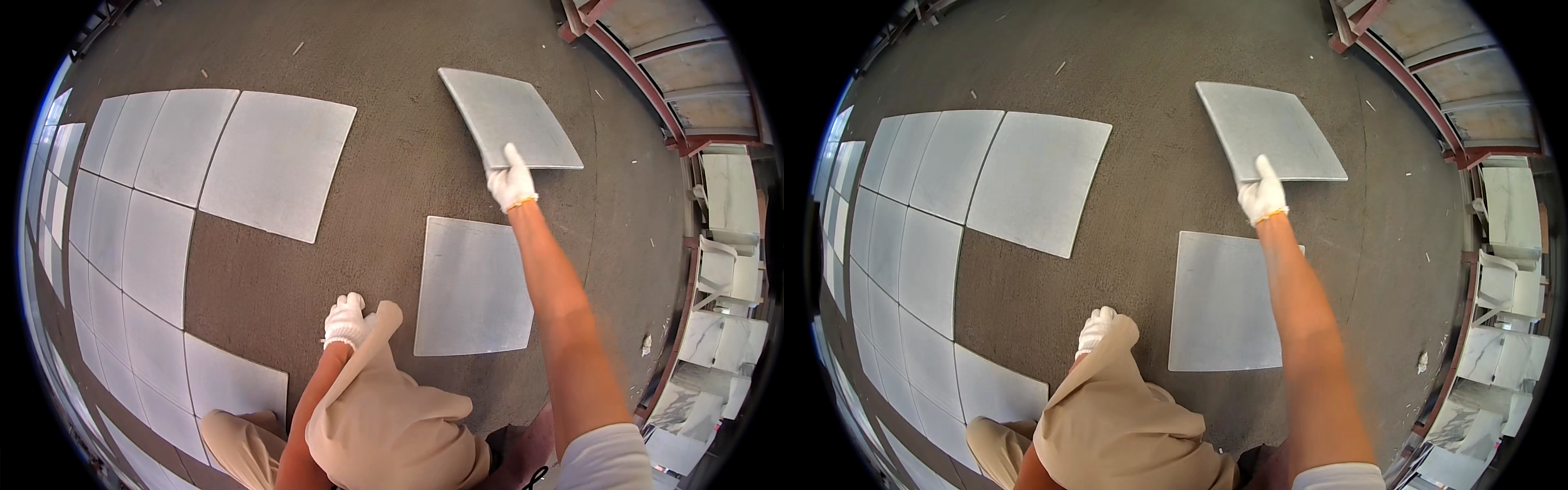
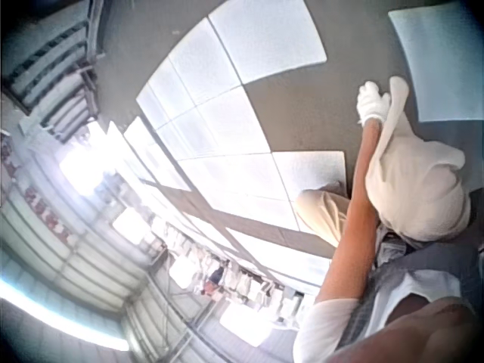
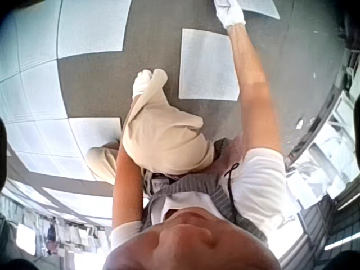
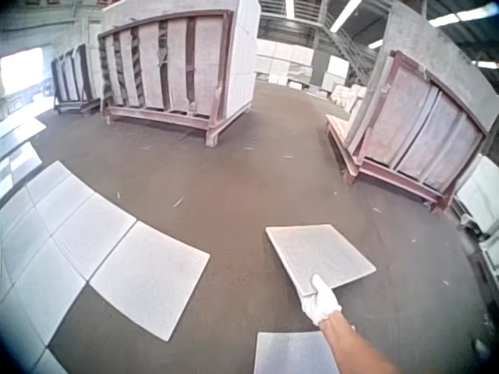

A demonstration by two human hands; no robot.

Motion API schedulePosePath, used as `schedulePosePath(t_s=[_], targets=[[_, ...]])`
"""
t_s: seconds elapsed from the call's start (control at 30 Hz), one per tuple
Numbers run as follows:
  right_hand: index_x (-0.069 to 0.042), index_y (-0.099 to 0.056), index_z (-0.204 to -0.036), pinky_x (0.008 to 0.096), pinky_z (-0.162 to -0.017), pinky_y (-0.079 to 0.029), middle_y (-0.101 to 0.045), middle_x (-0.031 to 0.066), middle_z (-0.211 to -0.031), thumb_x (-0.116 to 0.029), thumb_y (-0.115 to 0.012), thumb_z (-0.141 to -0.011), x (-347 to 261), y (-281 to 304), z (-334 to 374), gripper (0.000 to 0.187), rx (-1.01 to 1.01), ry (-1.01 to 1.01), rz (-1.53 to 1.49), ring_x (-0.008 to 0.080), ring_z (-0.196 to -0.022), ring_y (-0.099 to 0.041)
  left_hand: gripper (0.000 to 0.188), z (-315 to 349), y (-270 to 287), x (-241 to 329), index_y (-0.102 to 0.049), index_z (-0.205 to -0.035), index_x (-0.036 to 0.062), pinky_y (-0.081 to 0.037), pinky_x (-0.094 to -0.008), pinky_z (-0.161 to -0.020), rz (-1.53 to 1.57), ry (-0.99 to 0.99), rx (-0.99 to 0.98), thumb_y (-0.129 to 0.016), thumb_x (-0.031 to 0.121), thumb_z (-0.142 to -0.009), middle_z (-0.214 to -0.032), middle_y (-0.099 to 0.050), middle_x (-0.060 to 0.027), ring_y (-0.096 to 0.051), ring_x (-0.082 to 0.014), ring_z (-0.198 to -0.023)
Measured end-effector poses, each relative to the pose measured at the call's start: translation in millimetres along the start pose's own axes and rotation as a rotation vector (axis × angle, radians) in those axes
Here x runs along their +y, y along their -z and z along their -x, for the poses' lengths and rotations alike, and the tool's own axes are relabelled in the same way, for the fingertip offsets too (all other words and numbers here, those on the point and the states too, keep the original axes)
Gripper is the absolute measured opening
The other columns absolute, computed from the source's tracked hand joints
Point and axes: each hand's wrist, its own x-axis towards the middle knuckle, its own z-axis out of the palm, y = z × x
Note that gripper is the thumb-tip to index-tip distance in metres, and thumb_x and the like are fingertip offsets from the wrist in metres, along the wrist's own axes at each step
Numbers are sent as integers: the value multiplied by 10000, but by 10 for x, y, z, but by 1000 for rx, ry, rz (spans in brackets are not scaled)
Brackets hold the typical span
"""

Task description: The person places square gray tiles onto a prepared floor surface, aligning them in a grid pattern. The person adjusts tile positions and inserts spacers between tiles to maintain consistent gaps.

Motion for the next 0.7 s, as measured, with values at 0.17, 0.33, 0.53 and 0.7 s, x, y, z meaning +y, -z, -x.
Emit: schedulePosePath(t_s=[0.17,0.33,0.53,0.7], targets=[[10,-514,-1235,465,-868,-569,-625,182,-1165,-286,-583,-980,196,280,-100,397,-16,-342,416,321,-1039,-639,351,12,46,129,-584,-1046,92,-473,-455,-915,22,151,66,-671,346,-820,-1083,-601,-181,-589,-373,-1035],[29,-531,-1240,377,-734,-587,-654,194,-1093,-290,-592,-940,93,183,268,443,47,-337,1074,301,-944,-677,345,85,245,174,-599,-1073,64,-478,-442,-924,-20,219,12,-661,308,-837,-1108,-607,-184,-593,-358,-1064],[-6,-553,-1323,356,-1075,-376,-592,196,-1314,-362,-593,-878,-652,1392,1073,571,477,266,1644,301,-1264,-531,341,198,751,600,-617,-1105,32,-484,-426,-933,-60,233,-172,-649,263,-856,-1138,-613,-186,-598,-341,-1097],[-9,-509,-1366,401,-1084,-375,-473,222,-1420,-434,-580,-882,-627,2346,2239,649,614,8,1996,355,-1309,-464,411,509,-38,655,-625,-1155,-3,-497,-421,-921,355,-69,60,-659,276,-855,-1102,-651,-214,-638,-346,-1038]])
